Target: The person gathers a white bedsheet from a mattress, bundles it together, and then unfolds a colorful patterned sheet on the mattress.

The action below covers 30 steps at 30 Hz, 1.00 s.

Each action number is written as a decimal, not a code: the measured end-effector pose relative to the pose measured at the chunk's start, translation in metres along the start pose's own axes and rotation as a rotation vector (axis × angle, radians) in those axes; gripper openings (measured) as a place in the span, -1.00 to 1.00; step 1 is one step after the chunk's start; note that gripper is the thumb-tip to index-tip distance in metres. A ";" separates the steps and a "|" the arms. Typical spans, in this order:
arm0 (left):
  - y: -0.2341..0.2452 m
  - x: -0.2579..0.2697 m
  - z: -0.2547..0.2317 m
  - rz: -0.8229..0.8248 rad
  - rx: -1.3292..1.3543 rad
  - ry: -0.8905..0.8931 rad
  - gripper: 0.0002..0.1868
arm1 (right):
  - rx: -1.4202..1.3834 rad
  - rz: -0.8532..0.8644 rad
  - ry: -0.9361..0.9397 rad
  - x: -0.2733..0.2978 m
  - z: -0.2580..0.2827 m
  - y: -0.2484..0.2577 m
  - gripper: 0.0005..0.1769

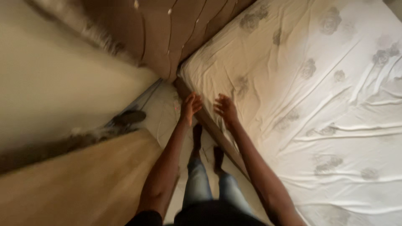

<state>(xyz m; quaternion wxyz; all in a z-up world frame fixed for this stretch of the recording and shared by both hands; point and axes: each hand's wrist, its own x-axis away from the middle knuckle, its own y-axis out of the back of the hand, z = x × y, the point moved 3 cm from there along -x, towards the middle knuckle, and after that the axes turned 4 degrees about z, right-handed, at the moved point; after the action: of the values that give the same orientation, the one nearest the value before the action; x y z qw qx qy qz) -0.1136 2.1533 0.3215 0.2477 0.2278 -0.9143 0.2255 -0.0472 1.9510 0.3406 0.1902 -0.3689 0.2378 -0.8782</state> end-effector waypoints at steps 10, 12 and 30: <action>0.128 -0.275 0.086 -0.262 -0.585 0.022 -0.14 | 0.065 -0.154 -0.127 -0.231 -0.107 -0.008 -0.45; 0.140 -0.307 0.090 -0.313 -0.691 -0.060 -0.02 | -0.024 -0.150 -0.080 -0.252 -0.118 -0.007 -0.46; 0.069 -0.251 0.046 -0.647 -1.041 -0.396 -0.68 | 0.042 -0.229 -0.107 -0.238 -0.088 0.037 -0.46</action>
<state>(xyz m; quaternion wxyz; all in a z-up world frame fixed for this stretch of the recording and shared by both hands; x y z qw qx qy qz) 0.0276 2.2602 0.1258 0.2081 0.3794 -0.8175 -0.3802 0.0496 2.0666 0.1330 0.1086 -0.4359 0.1653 -0.8780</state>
